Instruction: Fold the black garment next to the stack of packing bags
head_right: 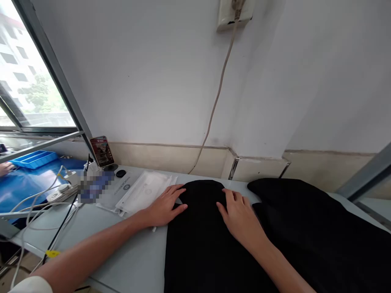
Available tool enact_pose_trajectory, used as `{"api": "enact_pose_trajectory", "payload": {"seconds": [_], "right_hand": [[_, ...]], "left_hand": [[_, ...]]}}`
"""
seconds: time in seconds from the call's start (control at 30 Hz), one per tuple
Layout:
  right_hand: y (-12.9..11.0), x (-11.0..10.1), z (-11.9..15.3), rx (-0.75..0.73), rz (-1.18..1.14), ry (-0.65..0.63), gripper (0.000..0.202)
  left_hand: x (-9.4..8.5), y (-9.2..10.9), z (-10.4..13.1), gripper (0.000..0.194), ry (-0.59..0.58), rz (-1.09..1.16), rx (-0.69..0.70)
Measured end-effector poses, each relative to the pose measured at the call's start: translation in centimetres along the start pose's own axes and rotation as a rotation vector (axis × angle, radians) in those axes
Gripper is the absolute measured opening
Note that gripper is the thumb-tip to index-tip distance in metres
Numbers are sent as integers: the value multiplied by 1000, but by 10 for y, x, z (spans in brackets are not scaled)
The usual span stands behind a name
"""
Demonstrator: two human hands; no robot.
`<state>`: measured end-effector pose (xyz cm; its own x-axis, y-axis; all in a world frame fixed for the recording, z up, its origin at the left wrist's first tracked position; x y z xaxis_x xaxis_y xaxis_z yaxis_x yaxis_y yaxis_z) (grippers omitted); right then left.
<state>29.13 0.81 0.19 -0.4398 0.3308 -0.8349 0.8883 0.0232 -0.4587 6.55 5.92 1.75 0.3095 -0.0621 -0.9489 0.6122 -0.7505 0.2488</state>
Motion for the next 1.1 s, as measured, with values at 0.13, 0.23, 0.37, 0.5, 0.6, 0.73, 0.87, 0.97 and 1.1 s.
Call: {"api": "enact_pose_trajectory", "payload": {"seconds": [0.13, 0.23, 0.37, 0.5, 0.6, 0.73, 0.87, 0.97, 1.1], "right_hand": [[0, -6, 3, 48, 115, 33, 56], [3, -7, 4, 111, 135, 14, 55], [6, -6, 4, 178, 123, -37, 45], [2, -9, 5, 224, 120, -95, 39], [0, -10, 5, 272, 113, -149, 36], [0, -10, 6, 272, 114, -153, 35], [3, -6, 7, 233, 75, -121, 36], [5, -3, 5, 219, -21, -145, 38], [13, -9, 2, 272, -200, -215, 49]], "left_hand": [[-3, 2, 1, 66, 10, 11, 6], [-4, 4, 1, 67, 12, 3, 5], [-3, 4, 1, 65, 16, -18, -3], [-2, 4, 2, 62, 17, -17, -3], [-2, 4, 2, 62, 25, -24, -3], [-1, 4, 3, 61, 31, -38, -2], [-1, 4, 3, 61, 24, -31, -12], [-2, 4, 3, 60, 18, -20, -13], [-4, 4, 3, 59, 12, -12, -22]]}}
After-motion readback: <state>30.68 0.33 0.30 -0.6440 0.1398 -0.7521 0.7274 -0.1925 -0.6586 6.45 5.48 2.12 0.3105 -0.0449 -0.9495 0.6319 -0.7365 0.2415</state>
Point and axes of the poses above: each hand's wrist, its own z-axis away from the middle knuckle, its own x-axis out of the palm, y = z × x, the point moved 9 cm from there along -z, towards the middle knuckle, and after that the axes turned 15 degrees about -z, right-handed, at the moved point
